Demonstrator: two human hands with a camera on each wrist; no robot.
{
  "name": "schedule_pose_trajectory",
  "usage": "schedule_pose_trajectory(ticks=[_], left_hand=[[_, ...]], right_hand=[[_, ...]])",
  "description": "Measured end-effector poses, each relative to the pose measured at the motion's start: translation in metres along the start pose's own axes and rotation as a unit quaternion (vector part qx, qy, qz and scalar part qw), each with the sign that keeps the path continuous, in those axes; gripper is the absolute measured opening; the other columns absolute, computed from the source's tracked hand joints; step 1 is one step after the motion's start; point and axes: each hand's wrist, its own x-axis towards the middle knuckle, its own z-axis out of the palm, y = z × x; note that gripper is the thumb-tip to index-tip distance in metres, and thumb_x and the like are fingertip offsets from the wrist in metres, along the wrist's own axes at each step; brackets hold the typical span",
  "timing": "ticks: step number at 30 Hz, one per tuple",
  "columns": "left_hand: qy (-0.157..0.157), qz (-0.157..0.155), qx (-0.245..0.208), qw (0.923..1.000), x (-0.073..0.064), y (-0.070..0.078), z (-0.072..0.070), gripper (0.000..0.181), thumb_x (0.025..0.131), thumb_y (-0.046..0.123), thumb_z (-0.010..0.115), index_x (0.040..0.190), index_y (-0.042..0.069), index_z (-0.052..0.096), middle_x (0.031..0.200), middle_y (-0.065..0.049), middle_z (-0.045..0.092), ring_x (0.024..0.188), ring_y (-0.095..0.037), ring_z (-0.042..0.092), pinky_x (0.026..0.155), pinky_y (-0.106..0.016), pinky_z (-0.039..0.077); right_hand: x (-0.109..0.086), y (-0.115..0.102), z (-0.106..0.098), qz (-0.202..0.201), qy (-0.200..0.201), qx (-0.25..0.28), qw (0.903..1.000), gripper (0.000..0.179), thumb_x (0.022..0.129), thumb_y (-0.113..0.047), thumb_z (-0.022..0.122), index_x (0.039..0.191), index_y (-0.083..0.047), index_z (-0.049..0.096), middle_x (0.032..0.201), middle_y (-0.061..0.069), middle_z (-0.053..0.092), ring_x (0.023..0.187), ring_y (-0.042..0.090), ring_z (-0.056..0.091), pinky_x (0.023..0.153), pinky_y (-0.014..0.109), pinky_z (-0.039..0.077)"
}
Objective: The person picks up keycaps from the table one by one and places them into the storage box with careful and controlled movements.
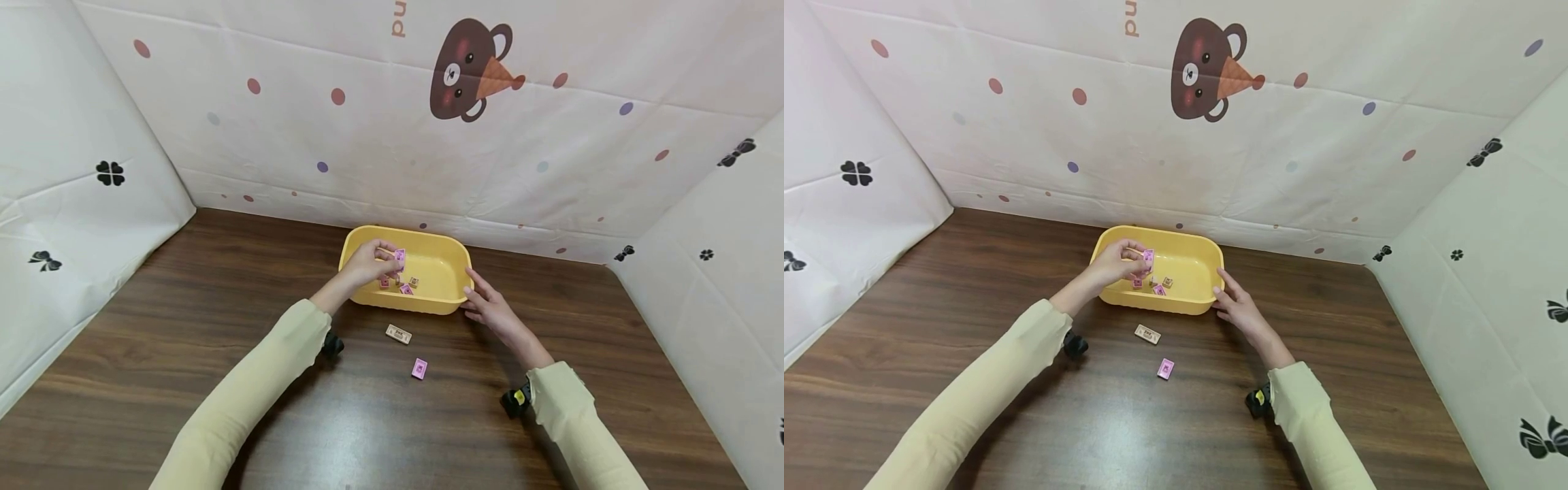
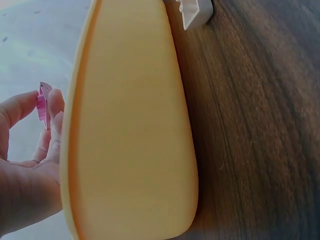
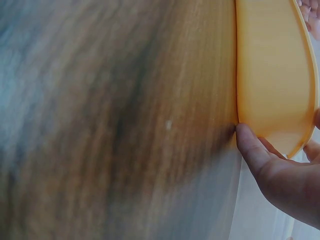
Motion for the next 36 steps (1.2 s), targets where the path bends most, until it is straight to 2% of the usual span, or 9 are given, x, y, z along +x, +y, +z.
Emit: schedule_pose_trajectory(ticks=[5,10,15,21,23,26,33,36], left_hand=[[0.001,0.002,0.034,0.9994,0.005,-0.003,0.002,0.036,0.084,0.009,0.064,0.115,-0.001,0.047,0.099,-0.017,0.06,0.084,-0.033,0.064,0.078,-0.047,0.049],[0.012,-0.003,0.078,0.9969,0.009,-0.006,0.005,0.037,0.081,0.01,0.067,0.113,0.001,0.05,0.097,-0.014,0.06,0.085,-0.033,0.064,0.073,-0.042,0.052],[0.017,-0.016,0.119,0.9926,0.012,-0.008,0.008,0.035,0.079,0.008,0.069,0.108,0.002,0.05,0.091,-0.012,0.062,0.079,-0.03,0.065,0.067,-0.039,0.053],[0.022,-0.021,0.185,0.9822,0.014,-0.01,0.01,0.032,0.077,0.007,0.068,0.104,0.002,0.051,0.074,-0.007,0.062,0.065,-0.022,0.063,0.057,-0.029,0.053],[0.022,-0.022,0.209,0.9774,0.014,-0.01,0.011,0.032,0.076,0.007,0.068,0.103,0.002,0.052,0.068,-0.006,0.062,0.059,-0.018,0.06,0.053,-0.024,0.05],[0.025,-0.021,0.256,0.9661,0.016,-0.012,0.011,0.031,0.076,0.01,0.068,0.102,0.004,0.053,0.066,-0.005,0.062,0.053,-0.012,0.055,0.049,-0.02,0.046],[0.034,-0.007,0.371,0.928,0.017,-0.011,0.014,0.033,0.074,0.02,0.074,0.098,0.007,0.056,0.091,-0.007,0.06,0.072,-0.018,0.05,0.065,-0.028,0.042],[0.027,-0.012,0.391,0.9201,0.016,-0.01,0.015,0.031,0.075,0.021,0.073,0.098,0.007,0.056,0.092,-0.007,0.06,0.075,-0.02,0.051,0.069,-0.031,0.043]], right_hand=[[0.001,0.002,0.0,0.002,-0.001,0.001,1.0,0.06,0.098,-0.032,0.04,0.148,-0.022,0.008,0.142,0.026,0.024,0.112,0.028,0.048,0.1,0.049,0.033],[0.002,0.002,0.0,0.004,0.004,-0.005,1.0,0.061,0.097,-0.034,0.041,0.148,-0.022,0.009,0.141,0.025,0.025,0.112,0.026,0.049,0.099,0.048,0.034],[0.003,0.002,-0.001,0.006,0.006,-0.006,0.9999,0.062,0.096,-0.036,0.041,0.147,-0.023,0.01,0.142,0.024,0.026,0.114,0.029,0.047,0.098,0.047,0.035],[0.003,0.002,-0.001,0.008,0.004,-0.006,0.9999,0.06,0.097,-0.034,0.04,0.147,-0.023,0.009,0.143,0.026,0.024,0.116,0.031,0.045,0.099,0.048,0.034],[0.002,0.003,-0.001,0.006,0.003,-0.007,0.9999,0.06,0.097,-0.034,0.039,0.147,-0.023,0.008,0.143,0.026,0.023,0.116,0.031,0.045,0.099,0.048,0.034],[0.002,0.003,-0.001,0.006,0.003,-0.007,1.0,0.06,0.097,-0.034,0.04,0.148,-0.023,0.009,0.142,0.026,0.023,0.116,0.031,0.045,0.099,0.048,0.034],[0.002,0.002,-0.001,0.008,0.008,-0.008,0.9999,0.061,0.096,-0.036,0.041,0.147,-0.024,0.01,0.142,0.024,0.025,0.113,0.027,0.048,0.098,0.047,0.036],[0.002,0.002,-0.001,0.011,0.011,-0.008,0.9999,0.061,0.096,-0.036,0.041,0.147,-0.024,0.011,0.142,0.024,0.026,0.113,0.028,0.048,0.098,0.047,0.036]])
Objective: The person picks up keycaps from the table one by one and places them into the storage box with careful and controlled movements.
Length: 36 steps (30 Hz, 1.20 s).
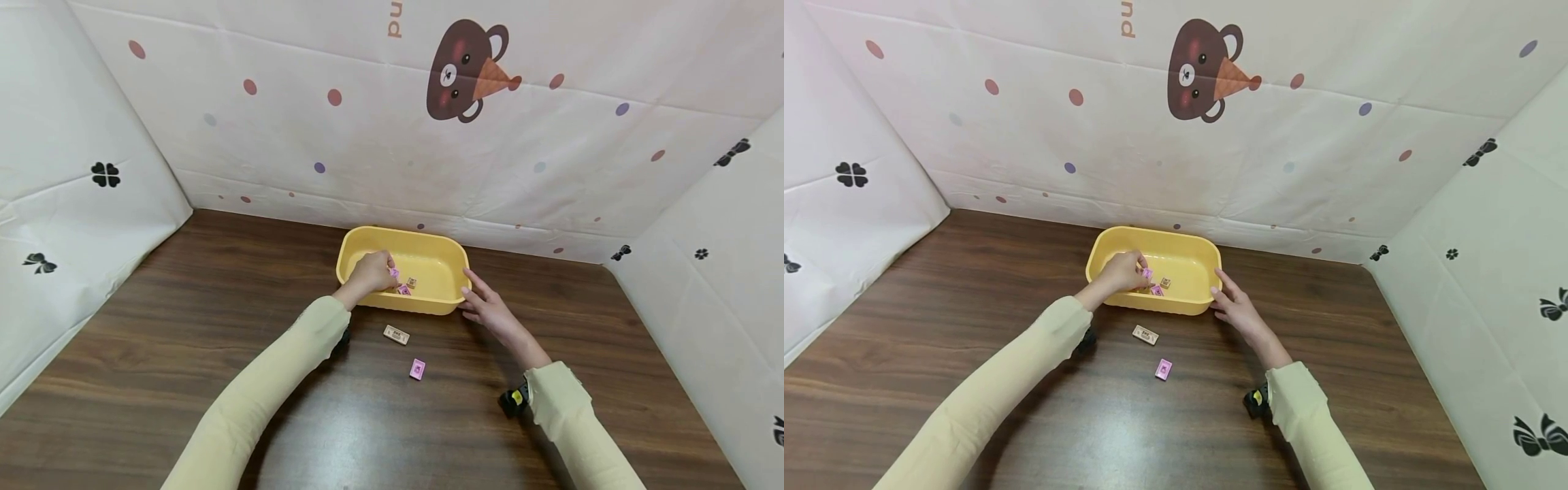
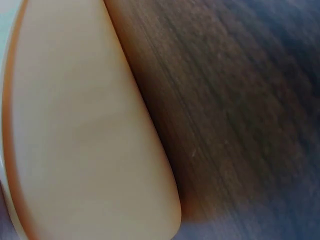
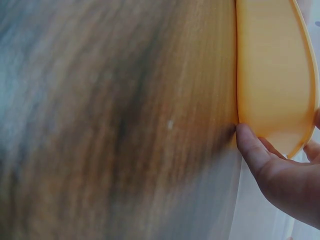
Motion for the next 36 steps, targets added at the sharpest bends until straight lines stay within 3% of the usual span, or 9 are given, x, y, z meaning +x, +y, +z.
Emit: schedule_pose_trajectory(ticks=[6,18,22,26,30,36], left_hand=[[-0.001,-0.002,0.024,0.9997,0.0,-0.002,0.003,0.031,0.078,0.021,0.071,0.1,0.007,0.056,0.09,-0.004,0.06,0.073,-0.019,0.052,0.067,-0.032,0.044],[0.021,0.014,0.08,0.9964,-0.005,-0.001,-0.001,0.025,0.083,0.018,0.055,0.107,0.012,0.059,0.083,0.0,0.061,0.066,-0.018,0.053,0.05,-0.031,0.042],[0.028,0.042,0.105,0.9932,-0.008,-0.001,-0.002,0.03,0.087,0.018,0.05,0.115,0.014,0.059,0.094,-0.001,0.064,0.072,-0.017,0.055,0.054,-0.032,0.044],[0.042,0.075,0.131,0.9877,-0.011,-0.002,-0.002,0.033,0.089,0.02,0.046,0.119,0.017,0.059,0.109,-0.001,0.063,0.09,-0.019,0.058,0.065,-0.035,0.047],[0.055,0.099,0.153,0.9817,-0.013,-0.003,-0.001,0.033,0.093,0.024,0.045,0.122,0.018,0.059,0.115,0.0,0.062,0.105,-0.022,0.056,0.074,-0.04,0.047],[0.072,0.129,0.177,0.9729,-0.019,-0.006,-0.001,0.034,0.095,0.028,0.041,0.123,0.018,0.058,0.121,-0.001,0.059,0.111,-0.022,0.054,0.078,-0.044,0.046]], right_hand=[[0.0,0.001,0.0,-0.002,-0.002,0.001,1.0,0.059,0.097,-0.034,0.04,0.147,-0.023,0.01,0.143,0.024,0.024,0.114,0.029,0.046,0.098,0.047,0.035],[0.0,0.001,0.0,-0.009,-0.005,0.008,0.9999,0.06,0.098,-0.032,0.04,0.148,-0.022,0.009,0.142,0.025,0.025,0.111,0.026,0.048,0.099,0.048,0.034],[0.0,0.001,0.0,-0.006,-0.004,0.008,0.9999,0.059,0.098,-0.032,0.04,0.148,-0.022,0.01,0.142,0.025,0.026,0.11,0.024,0.049,0.099,0.048,0.034],[-0.001,-0.001,0.001,-0.002,-0.004,0.007,1.0,0.059,0.098,-0.031,0.039,0.148,-0.022,0.009,0.141,0.025,0.026,0.111,0.026,0.048,0.099,0.048,0.033],[-0.001,-0.001,0.001,-0.002,-0.003,0.007,1.0,0.059,0.098,-0.031,0.039,0.148,-0.021,0.009,0.142,0.025,0.026,0.11,0.026,0.048,0.099,0.048,0.034],[0.0,-0.001,0.001,-0.005,-0.001,0.006,1.0,0.059,0.098,-0.032,0.039,0.148,-0.021,0.01,0.142,0.025,0.026,0.109,0.026,0.049,0.099,0.048,0.034]])
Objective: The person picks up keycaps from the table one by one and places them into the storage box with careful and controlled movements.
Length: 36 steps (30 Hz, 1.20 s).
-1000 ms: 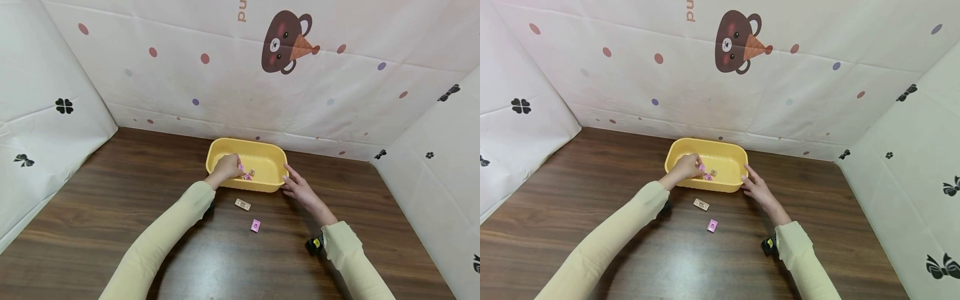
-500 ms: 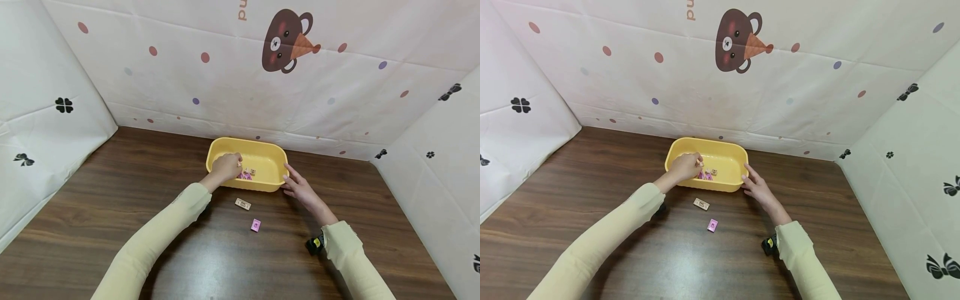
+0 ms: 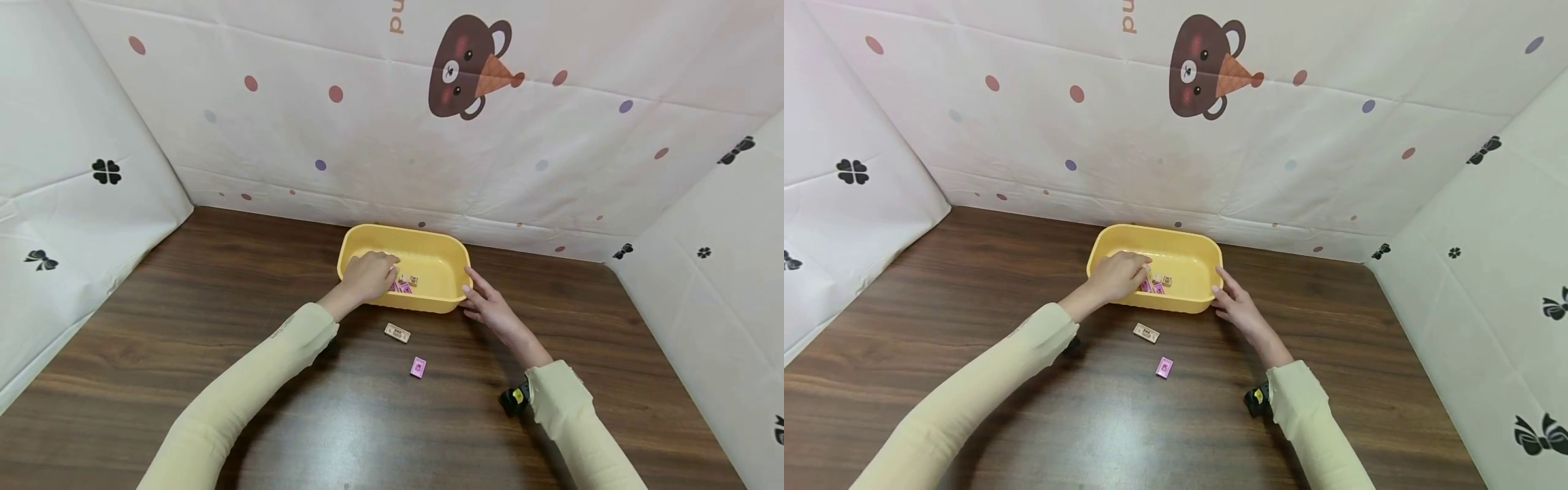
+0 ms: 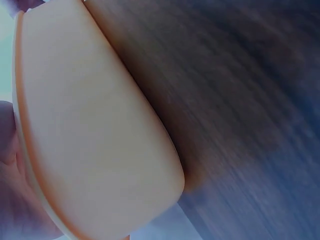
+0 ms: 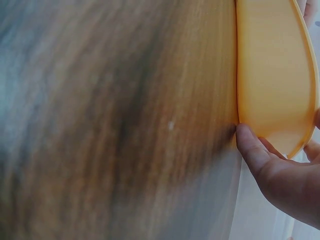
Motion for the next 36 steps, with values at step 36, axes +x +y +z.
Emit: schedule_pose_trajectory(ticks=[36], left_hand=[[0.023,0.136,0.063,0.9884,-0.053,0.006,0.001,0.049,0.096,0.045,0.034,0.141,0.026,0.034,0.147,-0.006,0.028,0.137,-0.022,0.019,0.104,-0.058,0.017]], right_hand=[[-0.001,0.0,0.0,-0.002,-0.005,-0.005,1.0,0.059,0.098,-0.033,0.039,0.148,-0.023,0.008,0.141,0.025,0.027,0.115,0.032,0.045,0.1,0.05,0.032]])
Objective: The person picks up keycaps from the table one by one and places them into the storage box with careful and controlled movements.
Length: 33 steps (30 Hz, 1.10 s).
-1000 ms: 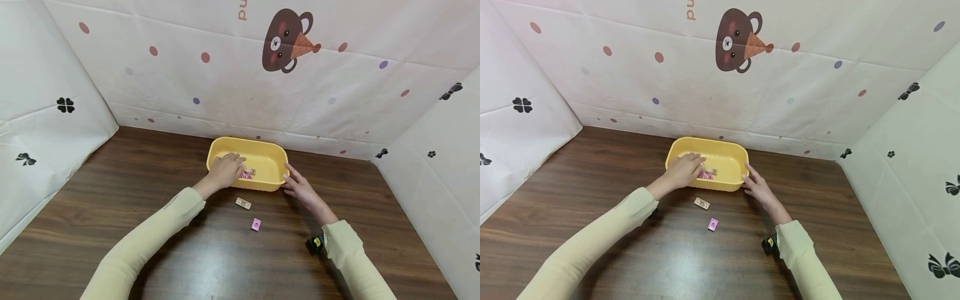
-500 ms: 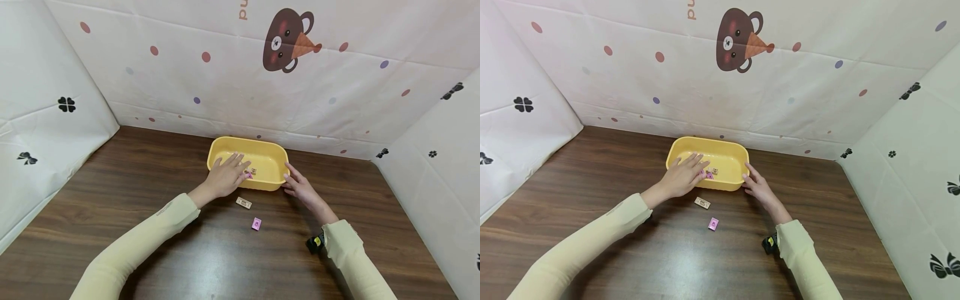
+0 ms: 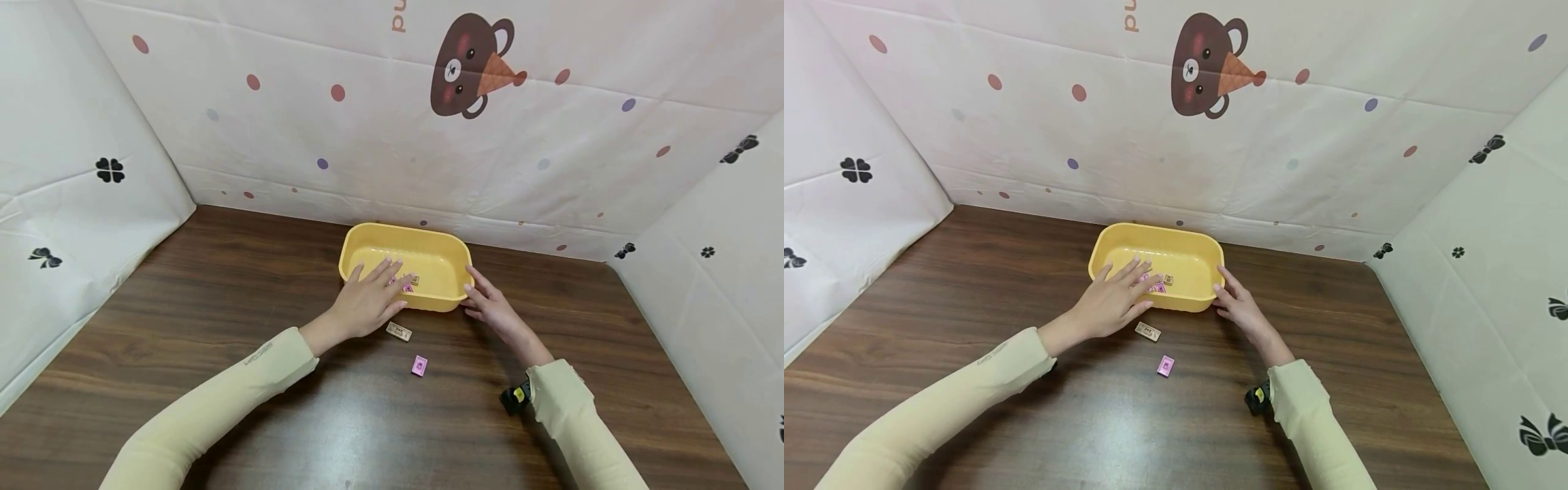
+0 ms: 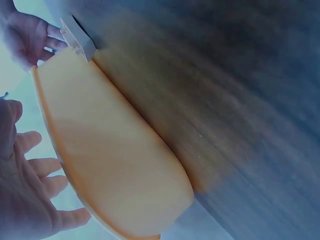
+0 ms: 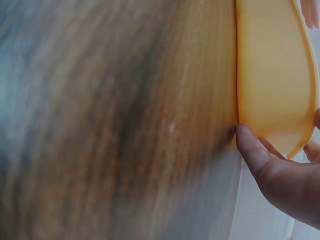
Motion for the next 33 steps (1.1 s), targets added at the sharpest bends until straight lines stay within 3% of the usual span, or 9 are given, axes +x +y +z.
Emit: schedule_pose_trajectory(ticks=[10,17,24,33], left_hand=[[0.003,0.022,0.009,0.9997,-0.012,0.008,0.001,0.051,0.095,0.044,0.039,0.141,0.024,0.034,0.146,-0.006,0.032,0.136,-0.025,0.023,0.102,-0.058,0.02],[0.001,0.037,0.008,0.9993,-0.02,0.014,-0.002,0.049,0.095,0.046,0.037,0.139,0.024,0.037,0.145,-0.006,0.033,0.135,-0.023,0.025,0.103,-0.057,0.02],[-0.004,0.049,-0.009,0.9988,-0.028,0.02,-0.002,0.051,0.094,0.046,0.04,0.14,0.024,0.036,0.146,-0.007,0.031,0.133,-0.025,0.028,0.103,-0.058,0.018],[-0.01,0.055,0.004,0.9984,-0.034,0.025,-0.004,0.05,0.095,0.047,0.036,0.141,0.026,0.035,0.145,-0.006,0.033,0.133,-0.022,0.029,0.105,-0.055,0.017]], right_hand=[[-0.001,0.001,0.0,-0.002,0.001,0.001,1.0,0.059,0.098,-0.032,0.039,0.148,-0.023,0.009,0.142,0.024,0.026,0.114,0.031,0.045,0.1,0.05,0.032],[-0.001,0.002,-0.002,-0.03,-0.011,-0.002,0.9995,0.064,0.094,-0.042,0.044,0.147,-0.024,0.013,0.141,0.026,0.027,0.109,0.023,0.051,0.095,0.045,0.039],[0.002,0.002,-0.001,-0.001,0.002,-0.004,1.0,0.062,0.096,-0.038,0.041,0.147,-0.023,0.009,0.143,0.024,0.025,0.113,0.027,0.047,0.098,0.048,0.035],[0.0,0.0,0.001,0.002,0.002,0.001,1.0,0.062,0.096,-0.037,0.041,0.147,-0.024,0.009,0.145,0.022,0.023,0.117,0.031,0.044,0.098,0.048,0.035]])
